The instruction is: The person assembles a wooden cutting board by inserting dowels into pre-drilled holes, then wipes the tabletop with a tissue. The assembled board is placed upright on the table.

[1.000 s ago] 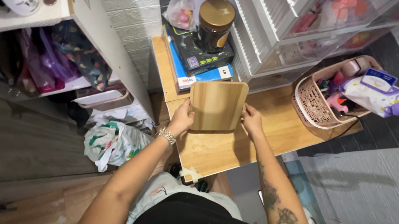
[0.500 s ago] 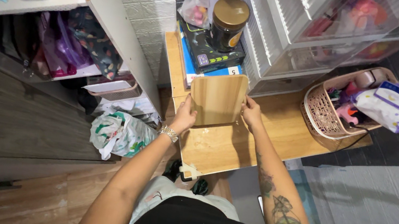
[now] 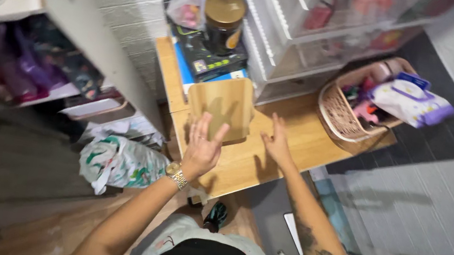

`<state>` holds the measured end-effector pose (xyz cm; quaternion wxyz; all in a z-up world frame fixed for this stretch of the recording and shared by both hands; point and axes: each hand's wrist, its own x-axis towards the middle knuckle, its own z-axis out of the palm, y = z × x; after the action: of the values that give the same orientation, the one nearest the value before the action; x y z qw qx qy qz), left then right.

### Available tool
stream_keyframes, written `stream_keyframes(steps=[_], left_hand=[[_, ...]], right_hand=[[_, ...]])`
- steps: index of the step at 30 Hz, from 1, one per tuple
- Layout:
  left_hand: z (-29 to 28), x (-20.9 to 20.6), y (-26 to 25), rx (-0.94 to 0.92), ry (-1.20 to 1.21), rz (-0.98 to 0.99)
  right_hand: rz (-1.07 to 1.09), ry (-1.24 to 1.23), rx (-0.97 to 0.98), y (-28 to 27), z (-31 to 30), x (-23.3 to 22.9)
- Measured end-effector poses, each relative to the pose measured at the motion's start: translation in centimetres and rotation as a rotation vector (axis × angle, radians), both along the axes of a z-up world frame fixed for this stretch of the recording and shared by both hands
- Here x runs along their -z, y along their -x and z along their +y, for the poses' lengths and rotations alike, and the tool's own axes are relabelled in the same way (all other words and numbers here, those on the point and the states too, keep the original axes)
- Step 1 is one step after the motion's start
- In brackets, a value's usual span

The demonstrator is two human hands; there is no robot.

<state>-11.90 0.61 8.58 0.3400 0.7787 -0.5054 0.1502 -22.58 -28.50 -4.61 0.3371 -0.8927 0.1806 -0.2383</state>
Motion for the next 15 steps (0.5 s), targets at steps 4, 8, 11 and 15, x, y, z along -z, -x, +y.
stream_keyframes(steps=[4,8,11,15], left_hand=[[-3.9,-2.8,-0.2,0.232,-0.106,-0.019],[-8.7,-3.7,0.0,0.329,-0.038,-0.056],[-11.6,-4.2,1.1,0.387,-0.118,-0.051],[-16.8,-5.2,2.9,0.449,-0.141,-0.060]], right_hand=[[-0.085,-0.178,0.200,4.7,-4.5,-5.7],[-0.237,0.238,0.442,8.9,-9.5,-10.9],[-0.135,0.161,0.590,12.4,-14.8,-14.3],[-0.128,0.430,0.729,14.4,-24.5,-16.4]])
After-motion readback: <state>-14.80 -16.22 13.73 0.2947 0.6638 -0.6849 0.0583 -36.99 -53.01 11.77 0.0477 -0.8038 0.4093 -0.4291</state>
